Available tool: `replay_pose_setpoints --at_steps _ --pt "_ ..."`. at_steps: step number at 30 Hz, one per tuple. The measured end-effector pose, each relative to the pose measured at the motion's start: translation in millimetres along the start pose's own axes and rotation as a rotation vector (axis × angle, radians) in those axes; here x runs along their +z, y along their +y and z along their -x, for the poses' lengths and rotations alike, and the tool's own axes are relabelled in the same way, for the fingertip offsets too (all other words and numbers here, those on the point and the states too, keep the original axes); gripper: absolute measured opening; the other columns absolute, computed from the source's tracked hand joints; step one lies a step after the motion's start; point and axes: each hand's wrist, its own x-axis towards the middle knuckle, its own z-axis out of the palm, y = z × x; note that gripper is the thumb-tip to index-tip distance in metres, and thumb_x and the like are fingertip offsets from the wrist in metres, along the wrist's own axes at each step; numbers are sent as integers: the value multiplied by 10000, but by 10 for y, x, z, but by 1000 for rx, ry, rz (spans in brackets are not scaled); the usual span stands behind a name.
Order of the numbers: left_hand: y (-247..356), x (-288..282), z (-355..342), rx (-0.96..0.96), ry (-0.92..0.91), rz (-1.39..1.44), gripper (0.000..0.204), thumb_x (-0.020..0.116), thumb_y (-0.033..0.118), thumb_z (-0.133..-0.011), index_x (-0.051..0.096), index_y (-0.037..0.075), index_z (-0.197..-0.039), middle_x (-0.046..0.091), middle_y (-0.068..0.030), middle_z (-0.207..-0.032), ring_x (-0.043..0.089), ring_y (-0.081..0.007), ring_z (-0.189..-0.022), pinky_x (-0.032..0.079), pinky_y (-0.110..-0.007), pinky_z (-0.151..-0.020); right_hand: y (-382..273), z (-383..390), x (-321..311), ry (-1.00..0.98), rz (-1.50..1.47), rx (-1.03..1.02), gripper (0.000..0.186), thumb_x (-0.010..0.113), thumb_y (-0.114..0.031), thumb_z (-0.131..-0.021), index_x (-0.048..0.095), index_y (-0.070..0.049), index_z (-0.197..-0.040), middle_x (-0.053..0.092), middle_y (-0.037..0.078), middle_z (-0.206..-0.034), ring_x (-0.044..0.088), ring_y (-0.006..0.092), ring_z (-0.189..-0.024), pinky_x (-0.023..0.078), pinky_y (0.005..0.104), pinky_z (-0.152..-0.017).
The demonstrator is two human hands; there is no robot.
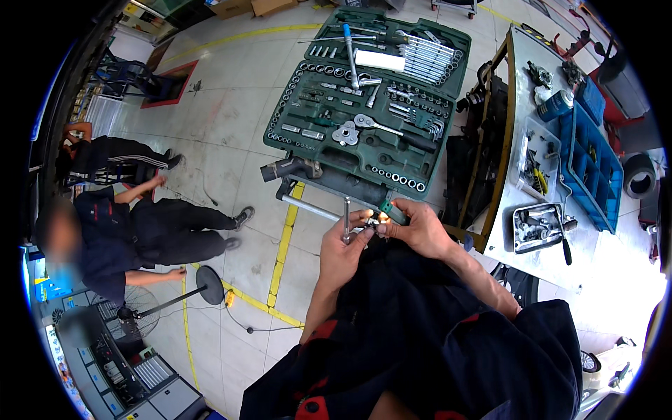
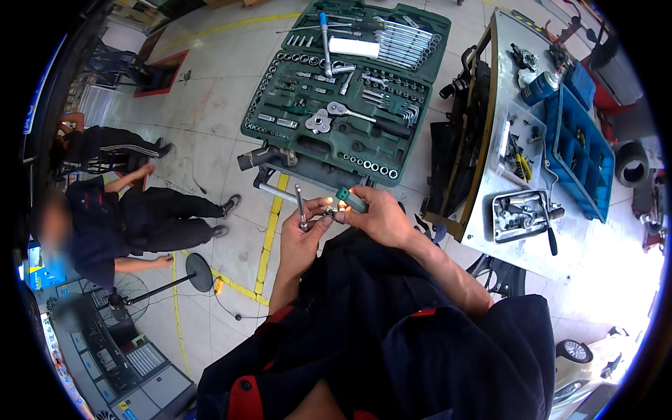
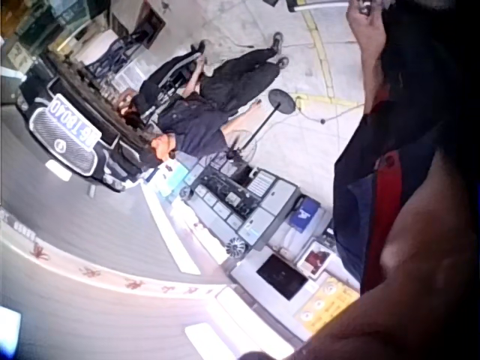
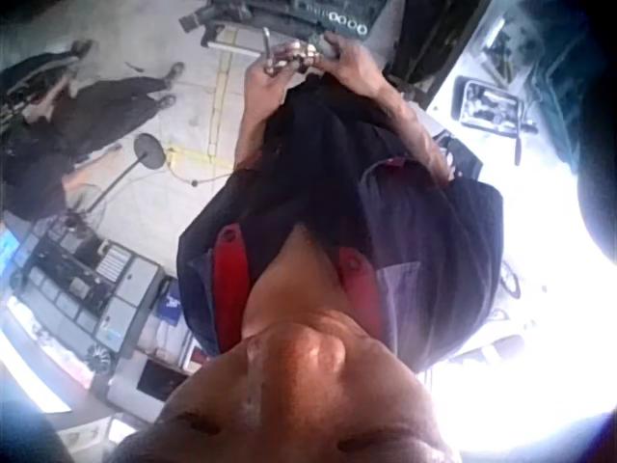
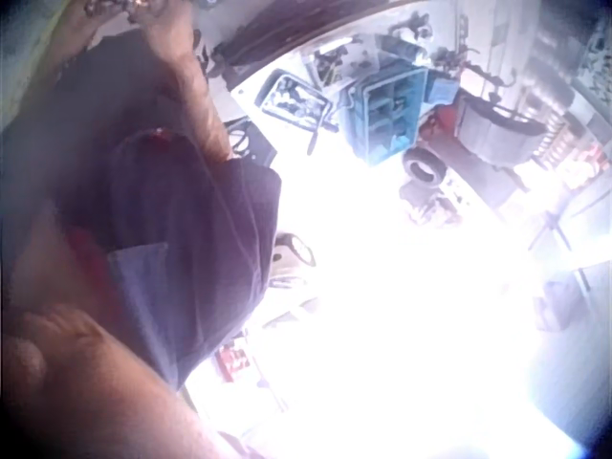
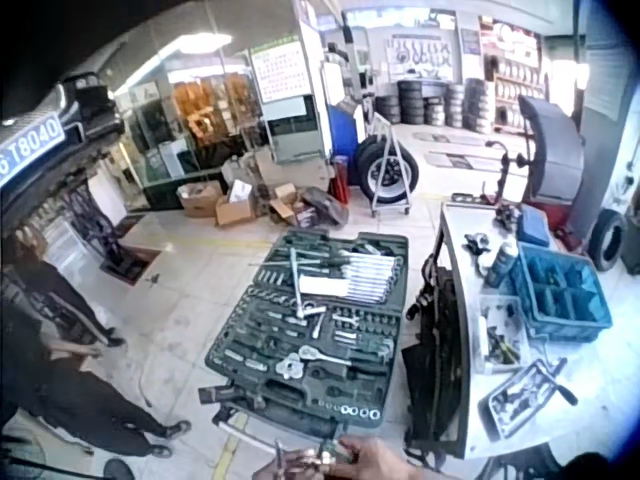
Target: The person selects a socket and ratchet from a tool kit, then moves to a car on a lift. They use the ratchet to tighten bolts on the underside of the vehicle while another person assists with a flashlight.
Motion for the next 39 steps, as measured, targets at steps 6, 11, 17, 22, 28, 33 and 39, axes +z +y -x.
replay_pose_setpoints --at_steps 6,11,17,22,28,33,39 --pt "-63 -136 -21 17 6 -136 191 646 118 -962 715 -14 -1081 715 -62 -940 621 -104 -818 486 -256 -754 89 29 -198 -32 -719 136 320 753 -213 -888 598 -14 -1085 678 72 -842 472 41 -553 384 199 -492" --pt "0 -100 -19 -75 -183 -400 205 622 183 -984 702 0 -1031 692 -60 -809 629 -115 -763 482 -269 -712 125 51 -179 -166 -973 64 333 676 -163 -958 567 -16 -1236 655 95 -1068 407 29 -540 318 187 -469" --pt "67 27 -45 -160 -250 -518 230 584 218 -999 658 0 -994 649 -71 -698 611 -157 -649 480 -305 -646 70 50 -139 78 -800 -22 237 621 -192 -998 587 -43 -1179 688 114 -1069 415 28 -544 351 177 -477" --pt "68 9 -34 -137 -276 -621 228 569 218 -992 651 5 -990 645 -90 -671 627 -202 -619 479 -337 -617 -45 47 -9 112 -724 -23 133 609 -171 -1002 565 -67 -1073 712 83 -1063 451 24 -579 402 198 -490" --pt "92 80 -36 -171 -231 -636 226 572 221 -991 644 7 -973 621 -85 -653 597 -180 -600 459 -328 -597 24 3 50 123 -590 -179 117 622 -166 -996 578 -66 -1037 714 30 -1025 472 16 -614 425 199 -518" --pt "36 14 -21 -181 -317 -519 212 565 192 -1002 623 -2 -940 556 -25 -661 501 -118 -606 419 -279 -597 -34 58 -50 -10 -573 -171 127 636 -100 -978 563 -64 -1075 720 23 -1014 512 15 -696 431 211 -553" --pt "20 25 -45 -156 -323 -528 198 581 182 -1003 626 -4 -951 582 -37 -700 518 -118 -637 420 -281 -604 50 44 -65 102 -271 -413 121 638 -113 -977 576 -32 -1041 725 45 -1004 599 65 -746 508 259 -648"
